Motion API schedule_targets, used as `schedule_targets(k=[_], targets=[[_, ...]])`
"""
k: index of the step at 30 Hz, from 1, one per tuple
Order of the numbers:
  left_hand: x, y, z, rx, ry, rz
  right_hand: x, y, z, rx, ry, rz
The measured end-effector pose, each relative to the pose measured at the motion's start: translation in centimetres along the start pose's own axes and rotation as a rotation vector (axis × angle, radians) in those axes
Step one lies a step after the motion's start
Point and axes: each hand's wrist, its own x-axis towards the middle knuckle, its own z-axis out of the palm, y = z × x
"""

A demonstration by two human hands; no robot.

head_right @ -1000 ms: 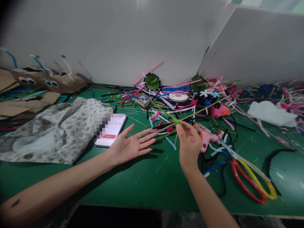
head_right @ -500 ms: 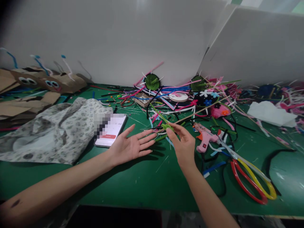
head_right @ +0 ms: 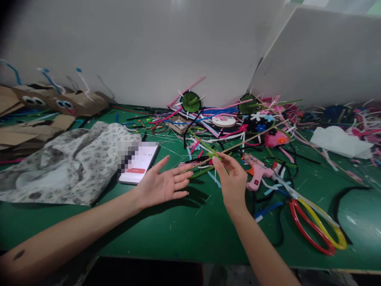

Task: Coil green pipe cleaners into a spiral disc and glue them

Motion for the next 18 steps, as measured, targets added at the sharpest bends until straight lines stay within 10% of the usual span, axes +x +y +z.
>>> schedule_targets(k=[18], targets=[[0.18,-0.26,0.59,-0.013,0.033,0.066,0.13,0.21,-0.02,-0.029,0.002,-0.011]])
